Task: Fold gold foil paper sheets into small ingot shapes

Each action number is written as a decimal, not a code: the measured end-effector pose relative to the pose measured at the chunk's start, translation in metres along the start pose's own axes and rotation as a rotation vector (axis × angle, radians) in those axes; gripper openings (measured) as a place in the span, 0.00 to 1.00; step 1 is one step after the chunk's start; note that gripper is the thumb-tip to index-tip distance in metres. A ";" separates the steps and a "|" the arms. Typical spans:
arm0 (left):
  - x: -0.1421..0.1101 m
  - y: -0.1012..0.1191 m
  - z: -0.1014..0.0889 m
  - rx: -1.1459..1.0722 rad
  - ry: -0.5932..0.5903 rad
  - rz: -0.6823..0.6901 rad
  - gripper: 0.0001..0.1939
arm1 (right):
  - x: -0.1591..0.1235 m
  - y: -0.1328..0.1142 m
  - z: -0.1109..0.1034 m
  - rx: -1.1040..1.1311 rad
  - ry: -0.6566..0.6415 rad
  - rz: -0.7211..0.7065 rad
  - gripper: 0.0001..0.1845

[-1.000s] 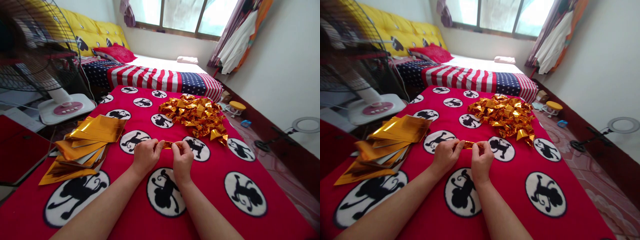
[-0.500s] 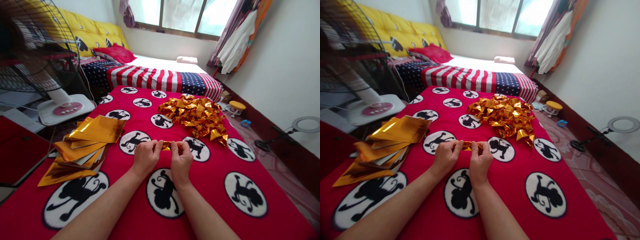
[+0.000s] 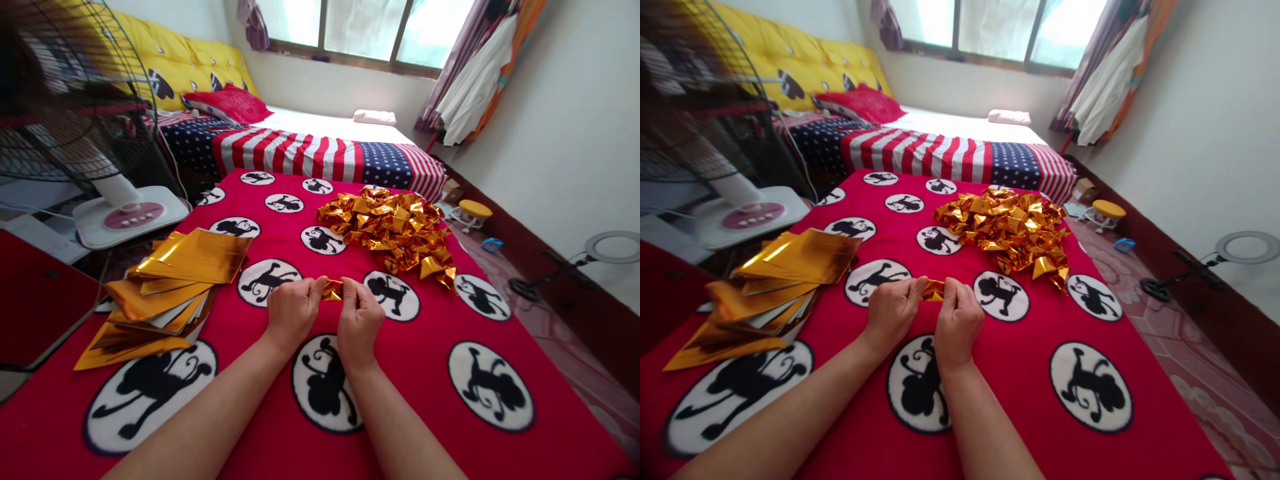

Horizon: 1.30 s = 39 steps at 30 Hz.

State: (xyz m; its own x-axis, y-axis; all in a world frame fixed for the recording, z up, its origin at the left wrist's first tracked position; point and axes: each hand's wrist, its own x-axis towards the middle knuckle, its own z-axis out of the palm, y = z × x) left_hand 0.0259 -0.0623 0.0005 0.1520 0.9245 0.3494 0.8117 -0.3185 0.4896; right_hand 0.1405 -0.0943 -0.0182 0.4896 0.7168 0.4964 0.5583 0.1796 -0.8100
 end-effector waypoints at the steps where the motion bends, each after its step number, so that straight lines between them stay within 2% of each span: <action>1: 0.000 0.000 0.000 0.005 0.003 0.002 0.29 | 0.000 0.000 0.000 -0.011 -0.005 -0.009 0.17; 11: 0.000 -0.001 0.004 0.092 0.009 0.005 0.30 | -0.003 0.000 0.001 -0.116 -0.024 -0.094 0.17; 23: -0.001 -0.003 0.005 0.052 0.038 0.010 0.30 | -0.002 0.000 0.001 -0.139 -0.043 -0.127 0.17; 39: -0.001 -0.001 0.006 0.110 0.033 0.002 0.31 | -0.002 -0.001 0.001 -0.164 -0.030 -0.129 0.17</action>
State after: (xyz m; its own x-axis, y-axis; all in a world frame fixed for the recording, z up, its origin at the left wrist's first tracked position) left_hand 0.0281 -0.0612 -0.0055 0.1368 0.9159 0.3775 0.8687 -0.2941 0.3985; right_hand 0.1387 -0.0951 -0.0189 0.3884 0.7152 0.5810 0.7179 0.1604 -0.6774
